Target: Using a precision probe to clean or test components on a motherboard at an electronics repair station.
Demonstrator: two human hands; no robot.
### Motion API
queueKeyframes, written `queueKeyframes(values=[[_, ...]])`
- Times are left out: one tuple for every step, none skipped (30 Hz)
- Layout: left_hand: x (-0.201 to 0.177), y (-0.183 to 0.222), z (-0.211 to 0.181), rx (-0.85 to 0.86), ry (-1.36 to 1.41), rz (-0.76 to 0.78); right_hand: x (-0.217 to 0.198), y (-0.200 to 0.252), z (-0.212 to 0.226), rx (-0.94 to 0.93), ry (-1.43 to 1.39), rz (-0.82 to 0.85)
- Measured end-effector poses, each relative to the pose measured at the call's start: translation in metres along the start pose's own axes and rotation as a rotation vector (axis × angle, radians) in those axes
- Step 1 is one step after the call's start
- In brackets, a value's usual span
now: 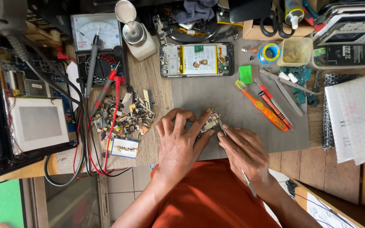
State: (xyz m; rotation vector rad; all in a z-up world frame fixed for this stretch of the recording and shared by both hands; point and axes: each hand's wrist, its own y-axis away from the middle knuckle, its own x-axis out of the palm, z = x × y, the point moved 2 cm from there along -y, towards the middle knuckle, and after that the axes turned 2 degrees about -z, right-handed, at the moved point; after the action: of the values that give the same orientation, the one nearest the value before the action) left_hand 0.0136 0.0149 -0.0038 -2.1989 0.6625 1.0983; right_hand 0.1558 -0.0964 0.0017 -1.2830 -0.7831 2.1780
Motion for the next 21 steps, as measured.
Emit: queueKeyframes(values=[[0.001,0.0,0.0,-0.005,-0.001,0.002,-0.001,-0.001,0.0,0.002,-0.004,0.004],[0.002,-0.001,0.001,-0.005,0.014,-0.001,-0.002,-0.003,0.0,0.005,-0.036,-0.008],[0.003,-0.001,0.001,-0.007,0.028,-0.006,-0.003,-0.005,0.0,0.007,-0.068,-0.018],[0.002,-0.001,0.001,-0.013,0.028,-0.005,-0.002,-0.003,-0.001,0.007,-0.073,-0.014],[0.001,-0.001,0.001,-0.008,0.025,-0.005,-0.002,-0.002,-0.002,-0.001,-0.064,-0.009],[0.0,-0.001,0.001,-0.002,0.022,-0.005,-0.002,0.0,-0.003,-0.01,-0.055,-0.005],[0.001,-0.001,0.001,-0.005,0.024,-0.004,-0.002,-0.003,-0.002,-0.009,-0.055,-0.002],[0.003,-0.001,0.002,-0.006,0.034,-0.005,-0.003,-0.005,-0.001,-0.005,-0.051,0.011],[0.003,-0.001,0.002,-0.008,0.042,-0.005,-0.003,-0.009,0.0,0.0,-0.05,0.023],[0.003,-0.001,0.003,-0.012,0.041,-0.005,-0.003,-0.011,0.002,0.0,-0.052,0.026],[0.003,-0.001,0.003,-0.01,0.036,-0.005,-0.003,-0.013,0.002,0.008,-0.059,0.03],[0.004,-0.001,0.003,-0.008,0.03,-0.006,-0.003,-0.016,0.003,0.015,-0.066,0.035],[0.004,-0.001,0.003,-0.01,0.029,-0.006,-0.001,-0.014,0.002,0.014,-0.069,0.037],[0.004,-0.001,0.003,-0.007,0.027,-0.005,0.001,-0.012,0.001,-0.007,-0.046,0.03],[0.004,-0.001,0.002,-0.001,0.028,-0.002,0.002,-0.009,0.0,-0.027,-0.02,0.024],[0.004,-0.001,0.002,-0.002,0.03,-0.001,0.003,-0.008,-0.001,-0.026,-0.019,0.026],[0.004,-0.001,0.002,0.0,0.021,0.002,0.004,-0.008,-0.002,-0.033,-0.017,0.025],[0.003,-0.001,0.002,0.002,0.012,0.004,0.005,-0.007,-0.003,-0.041,-0.015,0.024],[0.003,-0.002,0.002,0.002,0.011,0.005,0.005,-0.007,-0.003,-0.039,-0.016,0.024],[0.003,-0.002,0.001,0.001,0.011,0.007,0.005,-0.008,-0.003,-0.048,-0.005,0.028],[0.003,-0.002,0.001,0.002,0.011,0.006,0.005,-0.009,-0.003,-0.057,0.008,0.031]])
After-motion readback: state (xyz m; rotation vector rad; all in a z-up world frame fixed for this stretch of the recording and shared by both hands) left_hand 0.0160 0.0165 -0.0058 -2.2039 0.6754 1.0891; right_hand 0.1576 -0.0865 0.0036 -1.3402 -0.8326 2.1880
